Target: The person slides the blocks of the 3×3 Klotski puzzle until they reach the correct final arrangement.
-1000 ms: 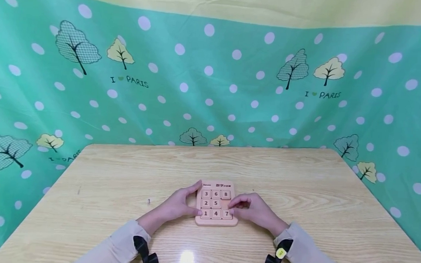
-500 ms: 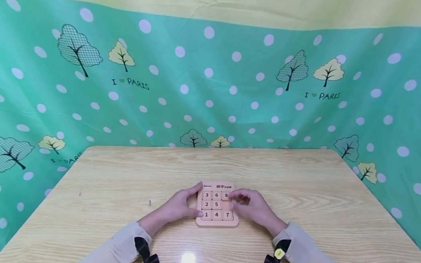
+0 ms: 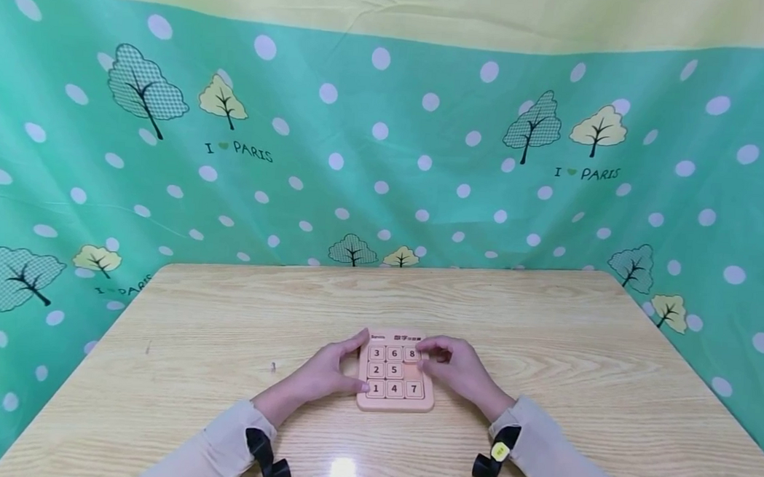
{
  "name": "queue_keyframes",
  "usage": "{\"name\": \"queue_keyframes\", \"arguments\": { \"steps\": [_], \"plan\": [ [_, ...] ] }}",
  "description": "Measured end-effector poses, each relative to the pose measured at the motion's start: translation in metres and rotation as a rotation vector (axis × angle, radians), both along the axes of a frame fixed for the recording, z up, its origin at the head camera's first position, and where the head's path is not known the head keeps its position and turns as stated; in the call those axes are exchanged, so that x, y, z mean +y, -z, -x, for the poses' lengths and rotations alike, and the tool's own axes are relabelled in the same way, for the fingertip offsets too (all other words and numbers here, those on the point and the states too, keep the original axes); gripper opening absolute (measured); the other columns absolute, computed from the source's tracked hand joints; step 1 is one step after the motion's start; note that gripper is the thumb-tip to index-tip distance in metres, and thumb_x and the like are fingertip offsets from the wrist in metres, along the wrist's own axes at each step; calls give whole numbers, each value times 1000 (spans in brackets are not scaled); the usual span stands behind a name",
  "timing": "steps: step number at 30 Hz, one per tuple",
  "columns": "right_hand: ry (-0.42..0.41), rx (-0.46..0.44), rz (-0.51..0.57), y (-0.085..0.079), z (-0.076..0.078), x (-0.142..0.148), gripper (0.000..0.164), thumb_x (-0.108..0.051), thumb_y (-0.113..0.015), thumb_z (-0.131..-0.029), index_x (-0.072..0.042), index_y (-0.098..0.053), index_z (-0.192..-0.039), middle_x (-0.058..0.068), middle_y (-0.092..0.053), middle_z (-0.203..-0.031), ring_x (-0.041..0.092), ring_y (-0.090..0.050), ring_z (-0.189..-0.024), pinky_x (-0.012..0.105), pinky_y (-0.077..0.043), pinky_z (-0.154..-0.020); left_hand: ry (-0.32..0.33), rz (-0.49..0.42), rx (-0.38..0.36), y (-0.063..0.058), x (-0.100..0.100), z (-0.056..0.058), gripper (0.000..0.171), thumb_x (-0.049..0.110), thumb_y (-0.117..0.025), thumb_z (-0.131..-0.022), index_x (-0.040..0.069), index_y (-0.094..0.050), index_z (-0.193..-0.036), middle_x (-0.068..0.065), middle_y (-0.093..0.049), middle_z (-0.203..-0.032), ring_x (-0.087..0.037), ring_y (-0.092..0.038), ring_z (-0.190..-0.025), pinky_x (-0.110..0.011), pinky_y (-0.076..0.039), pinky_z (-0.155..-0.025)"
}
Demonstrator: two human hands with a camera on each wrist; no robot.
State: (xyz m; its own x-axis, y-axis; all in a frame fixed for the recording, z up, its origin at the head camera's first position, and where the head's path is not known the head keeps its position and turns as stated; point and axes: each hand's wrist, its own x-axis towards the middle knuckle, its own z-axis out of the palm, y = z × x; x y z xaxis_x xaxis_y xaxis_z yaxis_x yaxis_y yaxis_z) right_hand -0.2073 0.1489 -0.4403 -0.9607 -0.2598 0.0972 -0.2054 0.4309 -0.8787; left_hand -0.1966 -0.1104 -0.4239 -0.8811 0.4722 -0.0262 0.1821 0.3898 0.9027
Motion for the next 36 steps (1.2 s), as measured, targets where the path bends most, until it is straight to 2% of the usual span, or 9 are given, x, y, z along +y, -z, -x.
{"name": "queue_keyframes", "arguments": {
  "steps": [4, 8, 17, 28, 36],
  "plan": [
    [5, 3, -13, 1, 1, -1, 25, -13, -74, -79, -8, -70, -104, 7, -67, -108, 15, -58, -88, 25, -49, -76, -5, 5, 6, 13, -3, 7, 91, 12, -80, -72, 3, -28, -147, -10, -26, -153, -27, -17, -142, -44, -12, -116],
    [6, 21, -34, 2, 0, -1, 21, -11, -73, -79, -9, -71, -101, 4, -67, -102, 13, -57, -83, 24, -49, -72, 5, -8, 5, 17, -4, 10, 93, 15, -81, -71, 3, -28, -147, -11, -26, -153, -27, -18, -142, -44, -12, -116],
    [-5, 35, -30, 3, -6, -1, 20, -8, -74, -78, -7, -71, -98, 7, -68, -101, 14, -57, -80, 21, -49, -69, 8, 7, -1, 15, -3, 9, 93, 16, -80, -72, 3, -27, -147, -11, -25, -153, -27, -17, -142, -44, -12, -116],
    [1, 18, -64, 2, -11, -1, 18, -7, -73, -78, -10, -71, -96, 0, -68, -93, 12, -57, -78, 22, -49, -69, 4, 5, -11, 13, -3, 8, 92, 15, -80, -72, 4, -27, -147, -9, -25, -154, -26, -16, -143, -44, -12, -116],
    [-22, -2, -28, -1, -16, 0, 19, -9, -74, -78, -7, -71, -97, 3, -68, -92, 13, -56, -78, 21, -48, -68, 9, 0, -13, 15, -4, 9, 92, 15, -80, -72, 3, -27, -147, -10, -25, -154, -27, -16, -143, -45, -11, -116]
  ]
}}
